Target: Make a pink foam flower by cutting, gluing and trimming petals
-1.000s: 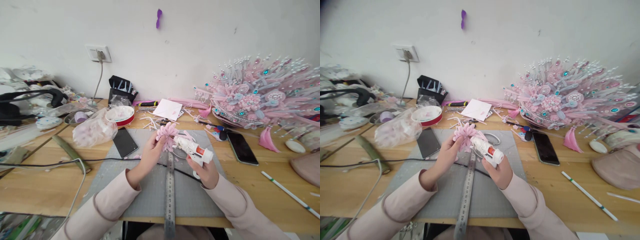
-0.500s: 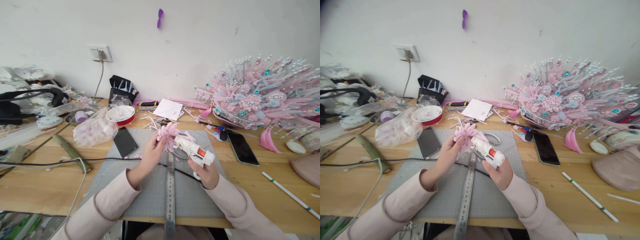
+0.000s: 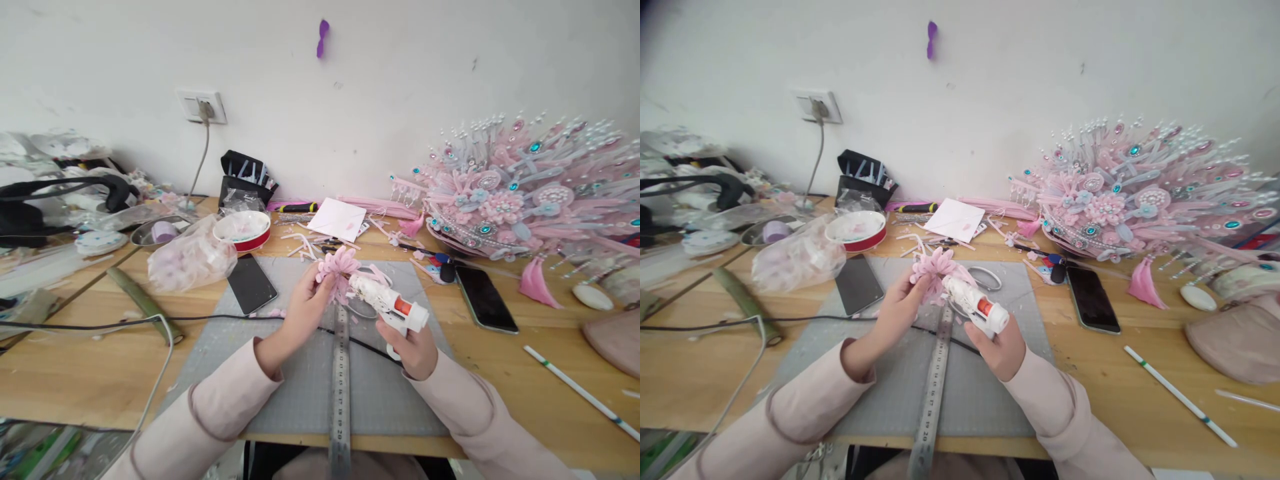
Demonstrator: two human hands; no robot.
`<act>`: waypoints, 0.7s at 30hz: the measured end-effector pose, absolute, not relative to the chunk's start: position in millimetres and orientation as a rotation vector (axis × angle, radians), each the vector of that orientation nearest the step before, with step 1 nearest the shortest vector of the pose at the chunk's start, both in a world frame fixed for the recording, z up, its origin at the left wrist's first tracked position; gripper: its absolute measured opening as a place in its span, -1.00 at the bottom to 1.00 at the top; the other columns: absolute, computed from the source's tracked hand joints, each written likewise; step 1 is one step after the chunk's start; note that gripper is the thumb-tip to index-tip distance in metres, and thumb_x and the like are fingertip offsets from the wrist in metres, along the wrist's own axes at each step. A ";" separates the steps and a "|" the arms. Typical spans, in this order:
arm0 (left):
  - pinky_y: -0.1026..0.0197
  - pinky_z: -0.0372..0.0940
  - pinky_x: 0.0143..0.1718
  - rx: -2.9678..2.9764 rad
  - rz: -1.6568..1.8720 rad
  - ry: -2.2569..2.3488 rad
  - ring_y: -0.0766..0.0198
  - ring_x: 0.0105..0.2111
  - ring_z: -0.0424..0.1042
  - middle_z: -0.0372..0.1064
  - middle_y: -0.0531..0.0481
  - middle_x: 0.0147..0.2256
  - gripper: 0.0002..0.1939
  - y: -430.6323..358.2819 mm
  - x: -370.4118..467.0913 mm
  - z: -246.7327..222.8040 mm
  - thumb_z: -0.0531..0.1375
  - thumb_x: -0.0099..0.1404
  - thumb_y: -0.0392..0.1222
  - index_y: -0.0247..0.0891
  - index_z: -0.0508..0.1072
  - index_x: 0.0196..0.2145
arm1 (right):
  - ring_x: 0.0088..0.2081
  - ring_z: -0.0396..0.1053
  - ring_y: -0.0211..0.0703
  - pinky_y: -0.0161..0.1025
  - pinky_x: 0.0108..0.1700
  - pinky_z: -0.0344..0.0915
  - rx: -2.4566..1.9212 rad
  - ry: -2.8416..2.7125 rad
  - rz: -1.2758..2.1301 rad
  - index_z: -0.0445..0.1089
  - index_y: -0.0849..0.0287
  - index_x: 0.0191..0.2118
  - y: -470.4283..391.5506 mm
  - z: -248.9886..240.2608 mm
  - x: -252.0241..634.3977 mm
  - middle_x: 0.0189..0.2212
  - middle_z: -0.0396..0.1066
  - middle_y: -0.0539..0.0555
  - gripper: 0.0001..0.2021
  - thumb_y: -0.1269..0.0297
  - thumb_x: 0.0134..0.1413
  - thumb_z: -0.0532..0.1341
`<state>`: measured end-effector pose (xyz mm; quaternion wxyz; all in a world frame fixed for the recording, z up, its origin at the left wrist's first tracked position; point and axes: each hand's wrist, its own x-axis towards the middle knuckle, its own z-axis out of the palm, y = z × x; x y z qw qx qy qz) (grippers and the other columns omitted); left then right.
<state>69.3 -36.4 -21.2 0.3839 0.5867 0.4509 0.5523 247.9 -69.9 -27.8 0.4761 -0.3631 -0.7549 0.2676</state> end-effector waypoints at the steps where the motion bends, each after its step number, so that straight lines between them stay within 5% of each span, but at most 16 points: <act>1: 0.26 0.18 -0.16 1.504 1.412 1.144 0.25 -0.19 0.32 0.38 -0.06 -0.15 -0.77 -36.3 69.2 -21.3 0.04 0.23 -0.18 -0.27 0.36 -0.18 | -0.24 0.45 -0.03 -0.15 -0.17 0.39 -0.884 -1.846 0.656 0.36 0.16 -0.14 -69.9 -27.3 247.8 -0.32 0.50 0.11 -0.77 0.27 0.08 0.11; 21: 0.30 0.18 -0.21 1.558 1.405 1.168 0.29 -0.26 0.30 0.33 0.00 -0.28 -0.83 -36.4 67.4 -23.0 0.04 0.25 -0.16 -0.25 0.35 -0.25 | -0.05 0.37 0.02 -0.11 -0.02 0.32 -0.916 -1.873 0.649 0.30 0.14 0.03 -68.2 -34.8 251.6 -0.10 0.44 0.12 -0.65 0.25 0.10 0.09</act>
